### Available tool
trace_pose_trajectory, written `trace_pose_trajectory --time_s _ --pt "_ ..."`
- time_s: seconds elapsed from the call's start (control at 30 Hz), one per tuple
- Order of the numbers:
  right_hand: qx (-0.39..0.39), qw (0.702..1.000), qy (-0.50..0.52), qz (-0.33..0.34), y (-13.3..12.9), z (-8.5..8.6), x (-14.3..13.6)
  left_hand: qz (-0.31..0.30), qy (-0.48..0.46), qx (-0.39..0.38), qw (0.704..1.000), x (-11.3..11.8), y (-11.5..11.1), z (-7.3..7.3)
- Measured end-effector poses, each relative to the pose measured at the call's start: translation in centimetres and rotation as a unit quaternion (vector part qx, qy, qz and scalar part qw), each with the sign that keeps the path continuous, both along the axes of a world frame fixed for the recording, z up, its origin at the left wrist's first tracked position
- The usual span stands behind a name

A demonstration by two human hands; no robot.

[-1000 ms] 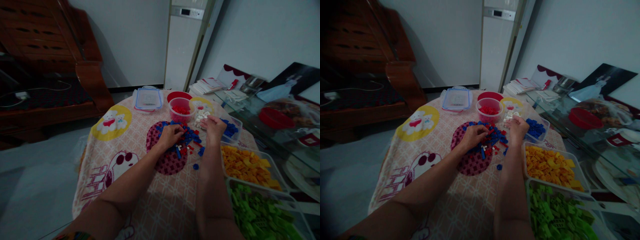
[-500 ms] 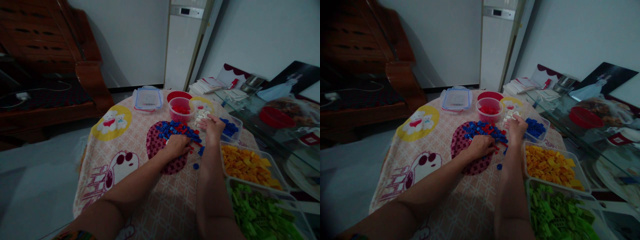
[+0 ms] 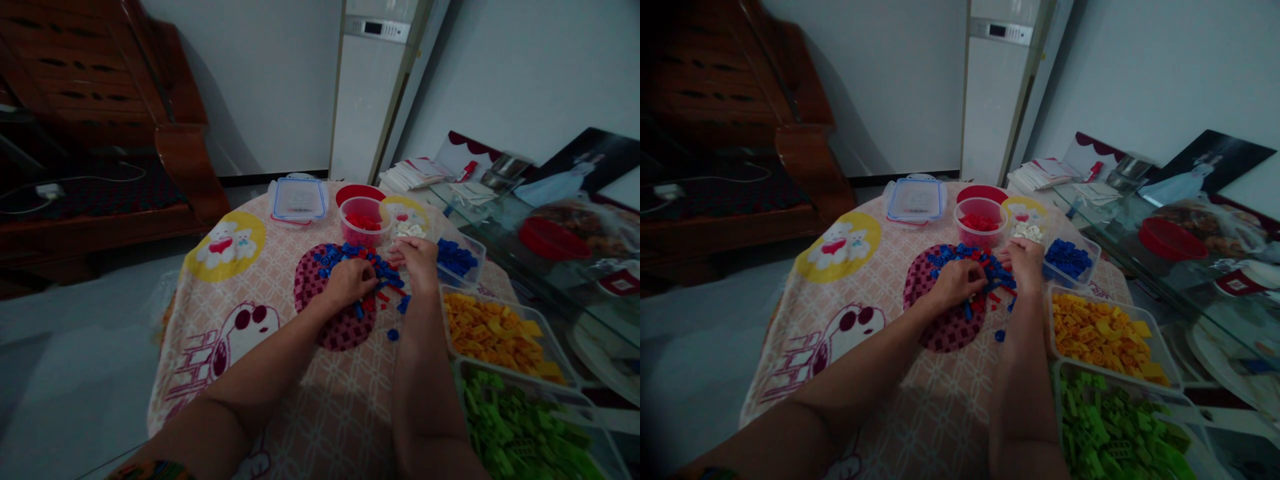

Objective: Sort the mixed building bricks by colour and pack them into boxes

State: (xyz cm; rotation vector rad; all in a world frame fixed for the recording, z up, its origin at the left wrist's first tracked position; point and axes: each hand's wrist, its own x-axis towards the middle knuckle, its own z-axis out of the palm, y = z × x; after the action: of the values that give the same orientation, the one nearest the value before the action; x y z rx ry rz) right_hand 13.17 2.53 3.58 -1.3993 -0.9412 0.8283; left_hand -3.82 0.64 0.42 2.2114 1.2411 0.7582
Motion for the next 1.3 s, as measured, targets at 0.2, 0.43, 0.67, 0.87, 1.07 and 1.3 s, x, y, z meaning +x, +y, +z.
trace_pose_trajectory --time_s 0.2,0.43,0.67,0.87,1.07,1.3 --pt "-0.064 0.98 -0.053 0.181 -0.5 0.0 -1.0 0.078 -0.144 0.025 0.986 -1.5 1.5 0.0" --pt "-0.083 0.962 -0.018 0.261 -0.6 0.1 -2.5 0.09 -0.162 0.063 0.981 -1.4 1.7 -0.9" --pt "-0.066 0.966 0.007 0.249 -0.4 -0.2 -2.2 0.069 -0.166 0.056 0.982 -1.4 1.7 -0.9" --pt "0.046 0.995 0.083 0.028 0.9 -1.1 -1.0 0.005 -0.159 -0.105 0.982 -3.3 2.6 0.4" --pt "0.149 0.964 0.096 -0.198 2.2 -2.0 2.3 -0.112 -0.082 -0.207 0.968 -4.0 2.3 1.1" --pt "0.142 0.965 0.059 -0.215 2.3 -2.3 3.1 -0.129 0.158 -0.015 0.979 -2.2 1.4 0.8"
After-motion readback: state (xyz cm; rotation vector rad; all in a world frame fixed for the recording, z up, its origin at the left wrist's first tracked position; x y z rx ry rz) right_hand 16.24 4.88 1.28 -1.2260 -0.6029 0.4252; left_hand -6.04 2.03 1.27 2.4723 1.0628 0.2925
